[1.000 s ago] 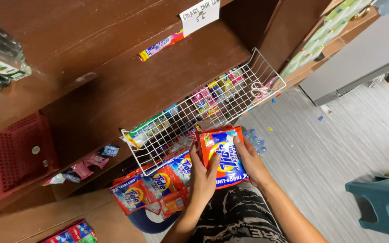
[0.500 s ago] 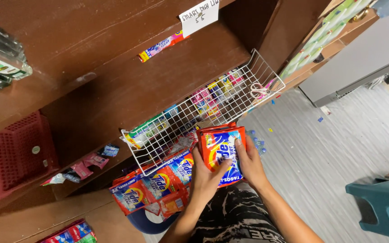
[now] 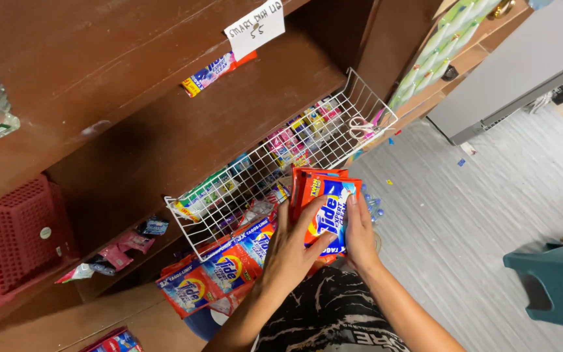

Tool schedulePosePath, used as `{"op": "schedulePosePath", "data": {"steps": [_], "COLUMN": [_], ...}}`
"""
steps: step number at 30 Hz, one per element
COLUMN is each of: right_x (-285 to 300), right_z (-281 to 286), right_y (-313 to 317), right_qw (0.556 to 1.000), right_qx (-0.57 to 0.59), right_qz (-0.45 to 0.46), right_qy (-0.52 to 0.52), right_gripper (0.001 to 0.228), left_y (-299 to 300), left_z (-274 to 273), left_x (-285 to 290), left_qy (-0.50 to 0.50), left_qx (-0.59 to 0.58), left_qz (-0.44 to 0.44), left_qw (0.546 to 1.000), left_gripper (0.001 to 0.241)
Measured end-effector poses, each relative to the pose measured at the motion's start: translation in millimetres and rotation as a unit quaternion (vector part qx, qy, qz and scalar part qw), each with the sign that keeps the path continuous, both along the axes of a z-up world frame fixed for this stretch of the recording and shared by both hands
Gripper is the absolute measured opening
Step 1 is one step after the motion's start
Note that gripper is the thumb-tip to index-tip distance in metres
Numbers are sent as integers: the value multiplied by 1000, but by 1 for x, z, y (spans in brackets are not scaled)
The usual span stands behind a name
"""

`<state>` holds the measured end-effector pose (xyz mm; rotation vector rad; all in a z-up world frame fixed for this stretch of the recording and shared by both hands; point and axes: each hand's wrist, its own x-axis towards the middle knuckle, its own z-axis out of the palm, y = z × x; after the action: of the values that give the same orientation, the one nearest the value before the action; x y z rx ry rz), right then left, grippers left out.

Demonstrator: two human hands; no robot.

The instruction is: Organizing and stocking laundry detergent packets and small bottles on a grocery store shelf.

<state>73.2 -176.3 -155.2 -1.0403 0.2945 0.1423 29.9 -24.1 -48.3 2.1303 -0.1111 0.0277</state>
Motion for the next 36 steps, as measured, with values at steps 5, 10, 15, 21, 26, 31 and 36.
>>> {"op": "schedulePosePath", "data": {"steps": [5,10,15,21,26,31,36], "right_x": [-3,-2,4,10,8,-3,-8], "right_z": [10,10,13,5,9,9,5], "right_y": [0,2,4,-5,-21,-31,-37], "right_qw": [999,999,996,991,992,990,981], "right_qx": [-2,8,-9,19,-49,-86,-115], "right_qz": [20,46,84,134,113,89,116], "right_qy": [-28,-13,3,3,-38,-66,-108], "right_gripper": [51,53,55,60,62,60,58], "left_y": [6,9,16,36,57,76,82], "left_z": [-4,-8,1,-1,11,18,27], "left_x": [4,3,6,23,74,159,260], "left_qy": [-13,-31,-8,-102,-77,-260,-202], "left_qx": [-12,-25,-31,35,191,295,357], "left_qz": [-14,4,8,-67,-133,-171,-189], "left_qw": [1000,999,999,992,969,903,892], "left_gripper": [88,90,90,81,74,76,74]}}
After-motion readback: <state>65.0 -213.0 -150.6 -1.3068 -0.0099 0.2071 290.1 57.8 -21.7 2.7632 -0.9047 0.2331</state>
